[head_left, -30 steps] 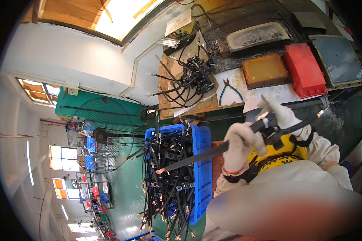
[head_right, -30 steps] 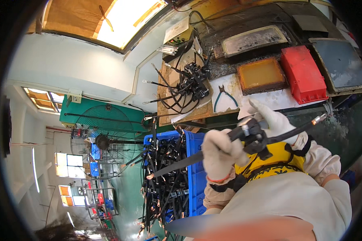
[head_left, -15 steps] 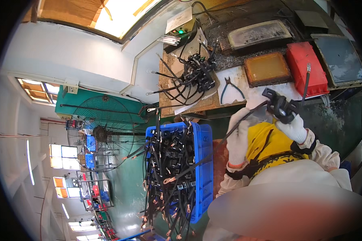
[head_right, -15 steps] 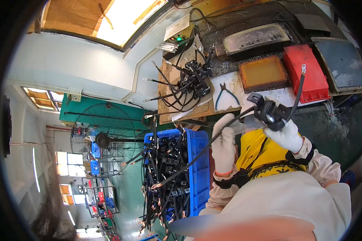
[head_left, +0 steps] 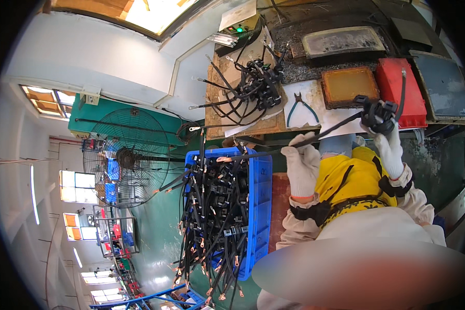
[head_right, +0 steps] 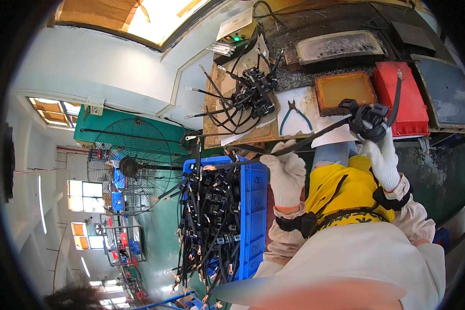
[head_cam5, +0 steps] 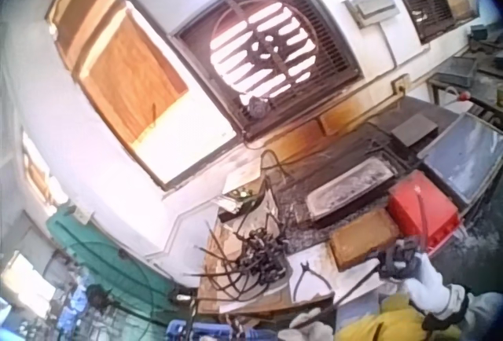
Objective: The person picks up a wire harness from a blue bin, dips its ends into a container of liquid, and places it on a table. They then use a tool to scrape the surface of a rectangular tray before repeating the process.
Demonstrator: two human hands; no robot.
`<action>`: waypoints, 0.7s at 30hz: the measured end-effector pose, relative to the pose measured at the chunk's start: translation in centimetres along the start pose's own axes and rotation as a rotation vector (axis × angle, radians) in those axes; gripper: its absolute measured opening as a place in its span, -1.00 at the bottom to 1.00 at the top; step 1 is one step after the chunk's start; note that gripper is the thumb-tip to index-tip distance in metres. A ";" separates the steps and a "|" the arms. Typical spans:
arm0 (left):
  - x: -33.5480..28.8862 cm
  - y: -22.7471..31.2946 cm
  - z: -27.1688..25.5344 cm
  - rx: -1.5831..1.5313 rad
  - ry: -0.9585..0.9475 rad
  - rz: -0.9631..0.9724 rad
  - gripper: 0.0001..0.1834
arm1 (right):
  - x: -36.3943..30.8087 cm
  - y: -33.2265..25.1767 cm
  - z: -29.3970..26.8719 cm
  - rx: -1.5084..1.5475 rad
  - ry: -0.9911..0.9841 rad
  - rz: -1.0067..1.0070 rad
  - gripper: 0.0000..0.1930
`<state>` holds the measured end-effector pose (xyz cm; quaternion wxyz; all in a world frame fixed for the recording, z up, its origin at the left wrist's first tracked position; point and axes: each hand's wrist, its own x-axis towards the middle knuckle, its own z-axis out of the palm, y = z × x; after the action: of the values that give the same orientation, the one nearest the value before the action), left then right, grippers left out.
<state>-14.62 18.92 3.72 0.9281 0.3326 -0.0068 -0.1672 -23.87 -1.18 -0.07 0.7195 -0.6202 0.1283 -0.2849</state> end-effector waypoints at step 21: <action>2.8 -3.3 2.0 0.557 -0.186 -0.408 -0.66 | 1.0 -3.3 -3.1 -0.066 -0.203 0.157 -0.04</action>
<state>-13.24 14.42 3.00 0.7447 0.5506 -0.0700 -0.3706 -25.53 -4.48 2.64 0.7282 -0.6572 0.1120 -0.1591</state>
